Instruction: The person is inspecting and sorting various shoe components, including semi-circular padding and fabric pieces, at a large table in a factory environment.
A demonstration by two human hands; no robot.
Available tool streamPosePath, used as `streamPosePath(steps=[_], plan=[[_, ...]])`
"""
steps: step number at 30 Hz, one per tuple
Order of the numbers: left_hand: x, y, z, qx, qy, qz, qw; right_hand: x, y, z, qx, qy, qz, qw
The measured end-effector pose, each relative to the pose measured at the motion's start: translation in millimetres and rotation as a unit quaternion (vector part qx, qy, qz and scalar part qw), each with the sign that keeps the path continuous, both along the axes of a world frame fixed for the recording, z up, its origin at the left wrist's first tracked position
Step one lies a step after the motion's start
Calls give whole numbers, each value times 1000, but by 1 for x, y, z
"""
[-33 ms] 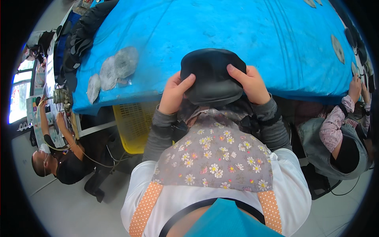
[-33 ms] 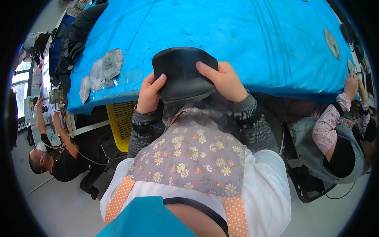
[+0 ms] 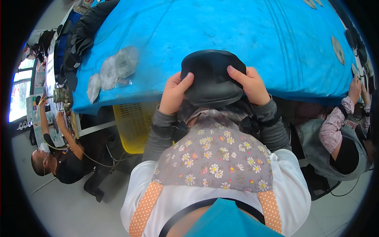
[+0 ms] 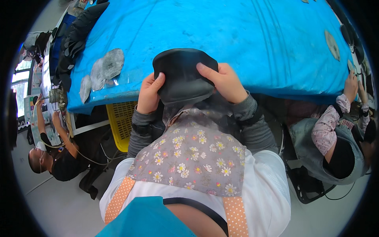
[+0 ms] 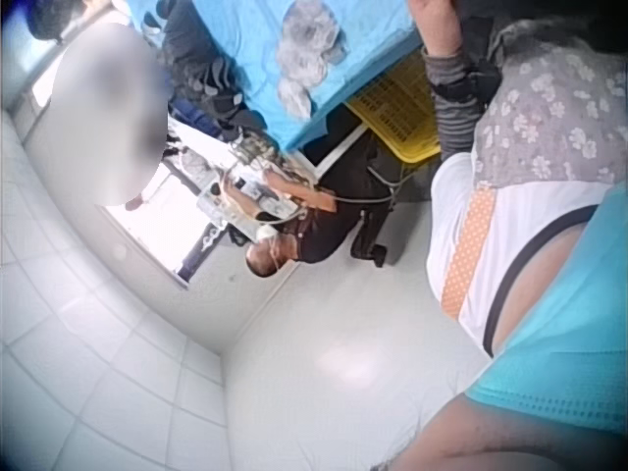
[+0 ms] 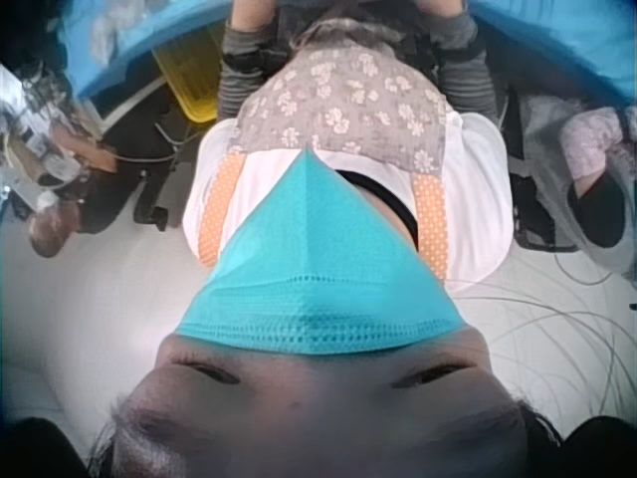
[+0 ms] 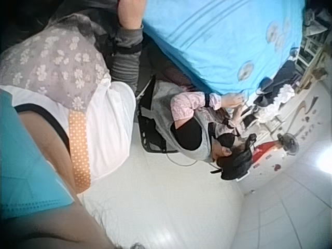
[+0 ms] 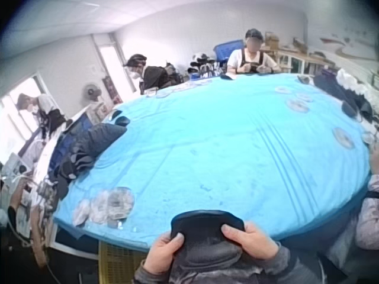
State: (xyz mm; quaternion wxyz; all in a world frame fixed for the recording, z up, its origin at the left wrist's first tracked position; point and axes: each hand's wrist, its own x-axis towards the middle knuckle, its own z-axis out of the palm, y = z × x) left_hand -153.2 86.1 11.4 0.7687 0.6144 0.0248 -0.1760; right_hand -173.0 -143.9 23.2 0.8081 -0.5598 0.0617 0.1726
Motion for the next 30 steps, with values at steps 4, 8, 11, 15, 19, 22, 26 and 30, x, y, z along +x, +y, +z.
streamPosePath(steps=[4, 8, 11, 15, 19, 22, 26, 30], plan=[[6, 12, 8, -20, 27, -44, 998, 6, 0, 0, 67, -7, -14, 998], [4, 20, 27, 75, 119, -151, 978, 12, -12, 5, -74, -62, 33, 995], [1, 6, 24, -15, -33, -135, 990, 13, -18, 6, -210, -66, 58, 974], [5, 8, 13, 69, -71, -126, 987, 5, -11, 9, -143, -4, 116, 983], [-1, 12, 11, 0, -65, -161, 985, 0, -9, 14, -132, -32, 157, 978], [-1, 12, 12, 16, -104, -153, 983, 3, -13, 13, -148, -79, 205, 964], [-1, 16, 12, 54, -171, -154, 972, 7, -13, 10, -195, -126, 238, 943], [-3, 23, 15, 83, -190, -165, 964, 9, -1, 13, -258, -144, 222, 929]])
